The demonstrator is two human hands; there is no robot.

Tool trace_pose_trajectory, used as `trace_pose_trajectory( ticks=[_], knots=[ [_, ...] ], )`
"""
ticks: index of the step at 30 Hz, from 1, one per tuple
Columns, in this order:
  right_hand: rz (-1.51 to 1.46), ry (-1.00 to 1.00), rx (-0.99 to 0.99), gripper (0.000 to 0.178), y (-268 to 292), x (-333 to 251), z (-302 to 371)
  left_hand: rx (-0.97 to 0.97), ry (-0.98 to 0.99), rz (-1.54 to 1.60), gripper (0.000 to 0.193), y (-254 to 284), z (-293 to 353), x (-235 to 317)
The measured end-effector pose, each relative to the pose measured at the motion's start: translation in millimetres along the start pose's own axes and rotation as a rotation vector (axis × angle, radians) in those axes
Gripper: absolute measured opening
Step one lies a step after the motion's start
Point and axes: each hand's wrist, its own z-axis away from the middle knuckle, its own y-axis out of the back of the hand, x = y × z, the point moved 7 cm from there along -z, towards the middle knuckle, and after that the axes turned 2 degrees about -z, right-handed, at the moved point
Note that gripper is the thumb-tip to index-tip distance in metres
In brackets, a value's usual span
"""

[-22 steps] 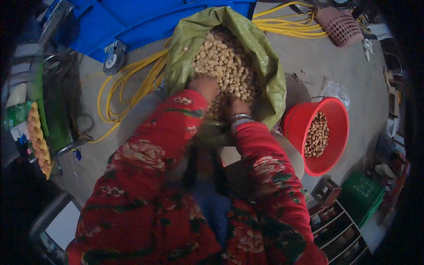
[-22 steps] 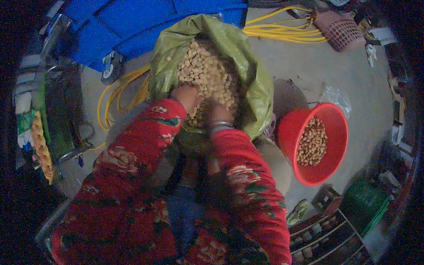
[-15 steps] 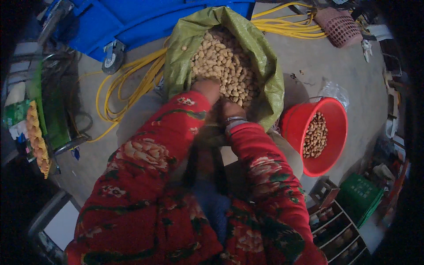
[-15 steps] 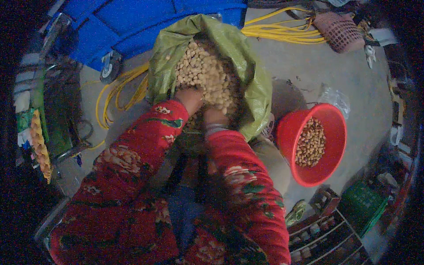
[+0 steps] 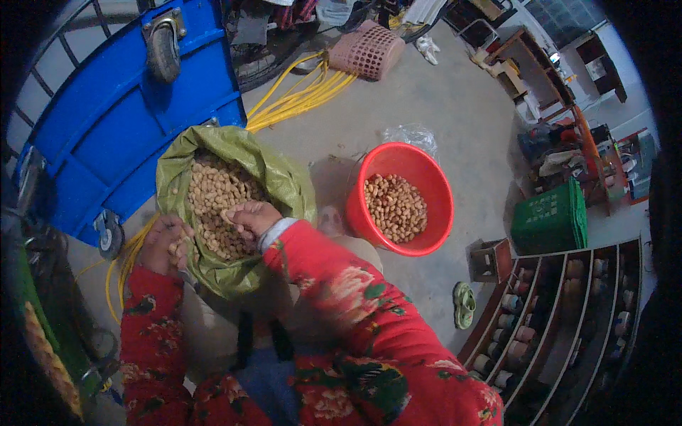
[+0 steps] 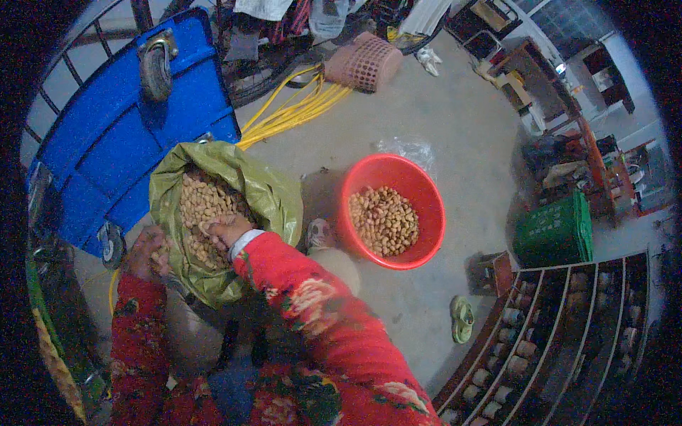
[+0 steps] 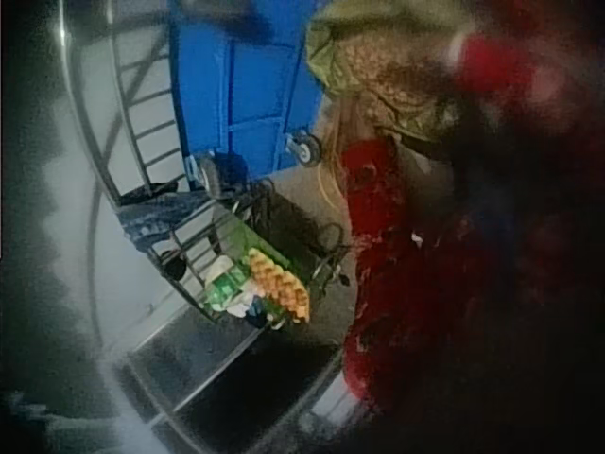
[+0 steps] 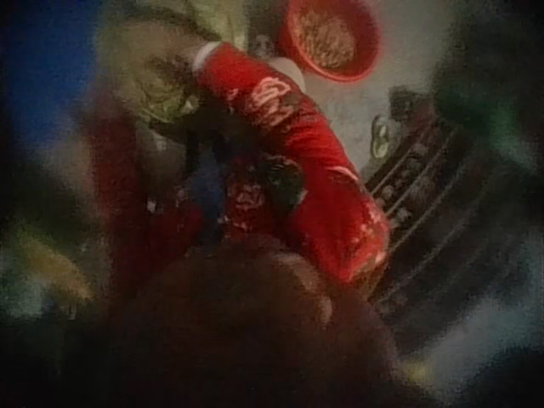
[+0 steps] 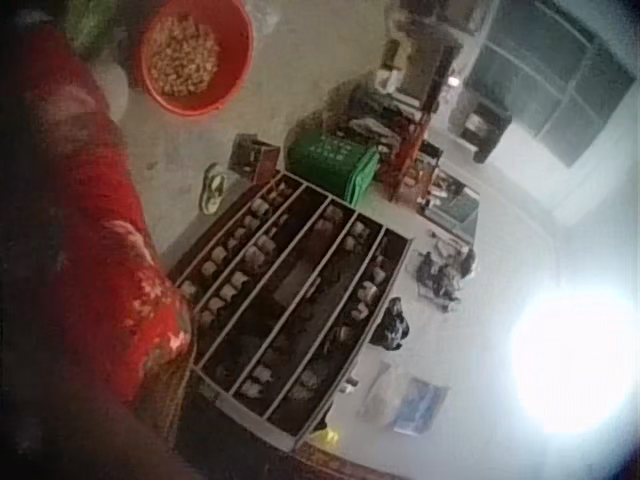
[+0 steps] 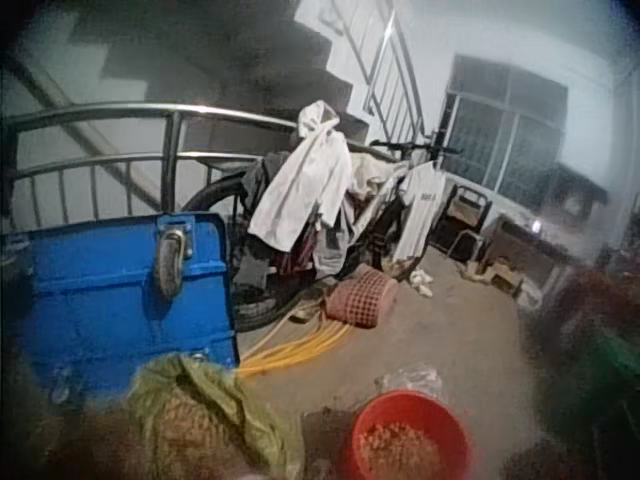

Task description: The person sits on the floor and sorts peanuts by hand, transferring them from a green sack into a red bucket. The person repeatedly scoops peanuts from the sack and places them into the bucket.

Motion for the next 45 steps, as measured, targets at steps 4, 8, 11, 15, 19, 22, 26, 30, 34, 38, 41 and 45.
trace_pose_trajectory(
  ticks=[4, 8, 11, 15, 19, 22, 26, 30, 34, 38, 41, 45],
  knots=[
    [-0.079, -0.047, -0.107, 0.01, -15, -28, 27, -0.132, -0.052, -0.107, 0.028, -34, -5, -2],
    [-0.209, -0.184, -0.019, 0.009, -11, -15, 18, -0.152, 0.062, -0.299, 0.028, -57, -22, -26],
    [-0.347, -0.225, 0.012, 0.009, -6, -3, -3, -0.13, 0.054, -0.419, 0.026, -57, -43, -29],
    [-0.329, -0.155, 0.069, 0.009, 2, -3, -33, -0.075, -0.103, -0.386, 0.022, -59, -69, -19],
    [-0.325, -0.16, 0.082, 0.012, 6, -2, -43, -0.012, -0.049, -0.511, 0.018, -55, -78, -13],
    [-0.409, -0.205, 0.061, 0.015, 8, 0, -41, -0.003, 0.029, -0.463, 0.017, -57, -80, -16],
    [-0.373, -0.222, 0.092, 0.019, 14, 1, -36, -0.148, -0.121, -0.377, 0.018, -74, -79, -14],
    [-0.336, -0.156, 0.102, 0.015, 17, -1, -32, -0.077, -0.239, -0.569, 0.016, -72, -75, -10],
    [-0.174, -0.033, 0.127, 0.012, 19, -8, -30, -0.038, -0.305, -0.672, 0.016, -70, -74, -5],
    [-0.103, -0.004, 0.14, 0.012, 20, -7, -32, -0.01, -0.262, -0.651, 0.018, -68, -76, -8],
    [-0.139, -0.03, 0.105, 0.014, 20, -2, -35, -0.028, -0.259, -0.597, 0.019, -69, -77, -10],
    [-0.096, -0.069, 0.128, 0.015, 25, 4, -37, -0.043, -0.228, -0.572, 0.018, -67, -76, -13]
  ],
)
